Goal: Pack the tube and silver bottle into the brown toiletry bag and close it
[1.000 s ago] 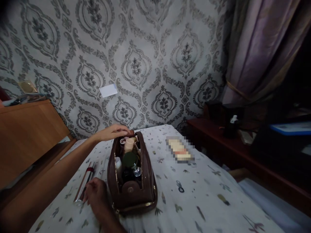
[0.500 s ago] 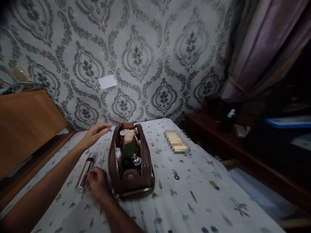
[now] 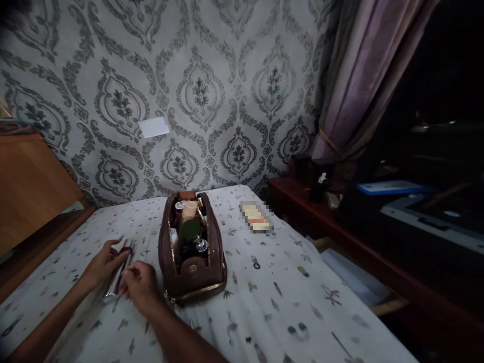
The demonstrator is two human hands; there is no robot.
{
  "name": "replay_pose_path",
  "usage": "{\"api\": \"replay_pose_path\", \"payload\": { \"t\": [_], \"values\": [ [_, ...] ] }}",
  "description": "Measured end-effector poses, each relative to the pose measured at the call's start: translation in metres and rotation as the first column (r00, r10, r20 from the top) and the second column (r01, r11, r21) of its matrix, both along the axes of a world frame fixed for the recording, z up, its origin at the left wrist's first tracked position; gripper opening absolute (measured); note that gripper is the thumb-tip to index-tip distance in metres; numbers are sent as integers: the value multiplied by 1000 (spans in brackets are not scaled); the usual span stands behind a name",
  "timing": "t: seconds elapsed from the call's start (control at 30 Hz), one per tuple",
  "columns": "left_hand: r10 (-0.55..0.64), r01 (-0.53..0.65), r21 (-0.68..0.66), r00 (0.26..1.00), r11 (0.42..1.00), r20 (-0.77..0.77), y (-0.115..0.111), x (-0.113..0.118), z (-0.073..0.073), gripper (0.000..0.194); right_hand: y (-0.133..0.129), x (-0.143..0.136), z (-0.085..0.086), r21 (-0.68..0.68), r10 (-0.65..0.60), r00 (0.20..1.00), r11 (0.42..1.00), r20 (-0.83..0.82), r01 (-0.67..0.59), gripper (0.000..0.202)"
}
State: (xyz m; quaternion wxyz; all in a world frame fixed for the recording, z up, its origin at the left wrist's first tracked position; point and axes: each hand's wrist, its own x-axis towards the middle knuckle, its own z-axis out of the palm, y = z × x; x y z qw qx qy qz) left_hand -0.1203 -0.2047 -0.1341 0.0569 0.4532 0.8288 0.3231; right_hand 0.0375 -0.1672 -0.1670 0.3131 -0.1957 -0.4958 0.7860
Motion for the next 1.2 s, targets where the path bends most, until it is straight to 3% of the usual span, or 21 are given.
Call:
{"api": "replay_pose_path", "payload": {
  "t": [0.17, 0.3, 0.37, 0.43, 0.5, 0.6, 0.8, 0.93, 1.03, 1.2],
  "values": [
    [35, -27, -101, 996, 995, 85, 4, 4, -8, 72, 1, 4, 0, 30, -10, 1000, 1000, 6, 10, 37],
    [61, -58, -24, 984, 998, 170, 2, 11, 0, 67, 3, 7, 0, 44, -16, 1000, 999, -2, 16, 39],
    [56, -74, 49, 950, 996, 306, -2, 13, 4, 65, 3, 6, 0, 42, -26, 1000, 999, -4, 26, 40],
    [14, -100, 143, 863, 985, 506, -7, 13, 5, 63, 3, 6, -1, 42, -36, 999, 998, -1, 36, 38],
    [-38, -156, 216, 722, 964, 690, -11, 10, 5, 59, 3, 5, -3, 43, -49, 999, 998, 10, 49, 37],
    [-110, -218, 279, 571, 935, 813, -13, 7, 4, 52, 1, 4, -4, 42, -68, 997, 997, 34, 67, 36],
    [-274, -217, 400, 446, 891, 852, -12, 9, 3, 46, -4, -3, 3, -58, 8, 997, 998, 73, -4, 36],
    [-433, -209, 510, 326, 834, 841, -12, 13, 3, 40, -10, -6, 14, -258, 170, 983, 955, 73, -146, 40],
    [-478, -165, 537, 297, 827, 827, -13, 15, 3, 42, -13, 0, 18, -405, 257, 966, 882, -16, -242, 36],
    [-471, -183, 527, 278, 830, 837, -10, 19, 5, 42, -11, 15, 16, -458, 251, 965, 852, -70, -255, 33]
  ]
}}
